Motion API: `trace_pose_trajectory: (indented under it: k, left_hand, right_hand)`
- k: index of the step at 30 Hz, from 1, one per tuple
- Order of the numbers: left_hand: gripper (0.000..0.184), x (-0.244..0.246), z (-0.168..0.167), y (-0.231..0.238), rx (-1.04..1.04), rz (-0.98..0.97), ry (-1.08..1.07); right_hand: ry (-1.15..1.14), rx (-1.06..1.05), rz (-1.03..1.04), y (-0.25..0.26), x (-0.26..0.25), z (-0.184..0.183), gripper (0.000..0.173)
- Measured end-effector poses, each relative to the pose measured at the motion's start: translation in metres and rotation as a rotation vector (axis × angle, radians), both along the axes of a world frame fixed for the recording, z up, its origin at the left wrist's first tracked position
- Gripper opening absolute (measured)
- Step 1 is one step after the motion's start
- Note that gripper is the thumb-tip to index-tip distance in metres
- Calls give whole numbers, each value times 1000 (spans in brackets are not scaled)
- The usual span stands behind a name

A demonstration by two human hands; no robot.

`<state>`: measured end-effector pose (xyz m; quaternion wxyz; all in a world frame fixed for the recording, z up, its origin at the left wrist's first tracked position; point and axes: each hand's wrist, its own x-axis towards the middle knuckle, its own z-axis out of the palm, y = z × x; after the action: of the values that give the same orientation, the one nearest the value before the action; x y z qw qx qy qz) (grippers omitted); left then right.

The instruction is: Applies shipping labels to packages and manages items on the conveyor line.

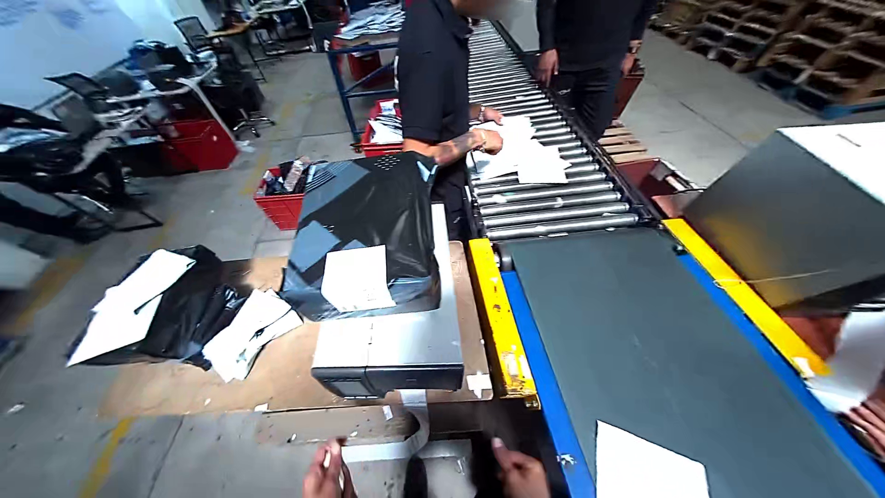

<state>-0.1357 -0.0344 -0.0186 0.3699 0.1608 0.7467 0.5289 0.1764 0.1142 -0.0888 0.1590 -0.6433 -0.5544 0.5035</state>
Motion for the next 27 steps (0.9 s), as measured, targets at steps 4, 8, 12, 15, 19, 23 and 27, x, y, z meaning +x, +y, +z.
trace_pose_trajectory:
  k: [4, 8, 12, 15, 19, 23, 27]
  left_hand:
    - [35, -103, -20, 53, 167, 276, -157]
    - [35, -163, -32, 101, 152, 192, -51]
    - [38, -167, -5, 122, 160, 133, 75]
    - [29, -136, 24, 119, 282, 205, 190]
    - [19, -91, 34, 98, 384, 94, 519]
    - [53, -87, 43, 90, 325, 8, 530]
    - [42, -98, 34, 97, 212, 145, 399]
  right_hand:
    - [299, -199, 118, -26, -98, -8, 46]
    - [328, -278, 50, -17, -135, 9, 46]
    - [375, -223, -30, -12, -141, 28, 41]
    - [472, -191, -60, -10, -143, 31, 32]
    - [490, -219, -46, -6, -152, 30, 24]
    - [533, -245, -129, 6, -167, 33, 31]
    - [499, -307, -200, 22, -176, 36, 31]
